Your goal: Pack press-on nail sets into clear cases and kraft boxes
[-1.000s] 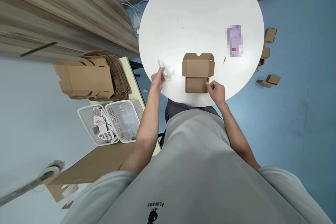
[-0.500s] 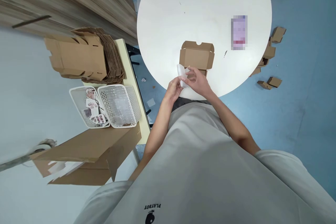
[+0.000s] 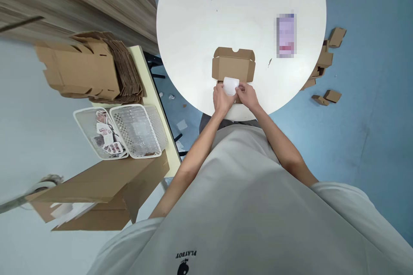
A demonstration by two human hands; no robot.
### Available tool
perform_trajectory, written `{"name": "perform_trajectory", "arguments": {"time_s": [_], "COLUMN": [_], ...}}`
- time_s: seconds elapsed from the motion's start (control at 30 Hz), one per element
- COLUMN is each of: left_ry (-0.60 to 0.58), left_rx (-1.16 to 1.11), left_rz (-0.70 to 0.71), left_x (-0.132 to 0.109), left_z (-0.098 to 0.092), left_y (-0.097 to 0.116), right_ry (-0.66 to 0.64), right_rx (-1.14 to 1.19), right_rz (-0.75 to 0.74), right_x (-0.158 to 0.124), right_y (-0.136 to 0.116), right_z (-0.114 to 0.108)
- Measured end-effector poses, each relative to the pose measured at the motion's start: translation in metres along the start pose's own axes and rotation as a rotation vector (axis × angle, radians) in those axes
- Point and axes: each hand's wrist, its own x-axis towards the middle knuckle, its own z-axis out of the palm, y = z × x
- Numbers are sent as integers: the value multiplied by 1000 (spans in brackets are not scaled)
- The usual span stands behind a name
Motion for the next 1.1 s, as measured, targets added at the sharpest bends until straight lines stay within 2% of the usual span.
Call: {"name": "perform_trajectory", "arguments": {"time_s": [0.17,0.33,0.43,0.53,0.63,0.7,0.77,0.83,0.9,0.97,1.03,1.1], "left_ry": [-7,-35,-29,-6,38,75,104,113,59,-24,-101,-156], "left_rx": [193,290,235,16,-201,-283,-324,-366,-392,-420,-487,-551], "left_rz": [-34,-31,-45,-36,7,32,32,20,-12,-68,-101,-86], "left_x": [2,5,6,2,-3,1,15,40,69,93,105,104], "left_z": [22,36,42,45,34,17,-5,-26,-42,-50,-52,-52], "left_y": [-1,-3,-1,0,0,-3,-6,-11,-15,-19,-21,-23], "right_ry": [87,155,184,216,251,261,261,247,211,157,115,86], "right_rx": [-6,77,85,38,-31,-50,-46,-21,21,65,89,92], "right_rz": [48,94,108,114,131,136,139,153,185,205,203,179], "right_x": [-2,-3,-3,0,10,20,33,46,57,64,68,66], "right_y": [21,37,41,41,43,45,46,45,40,35,30,26], "right_z": [-23,-34,-39,-45,-52,-54,-53,-51,-50,-50,-52,-55]}}
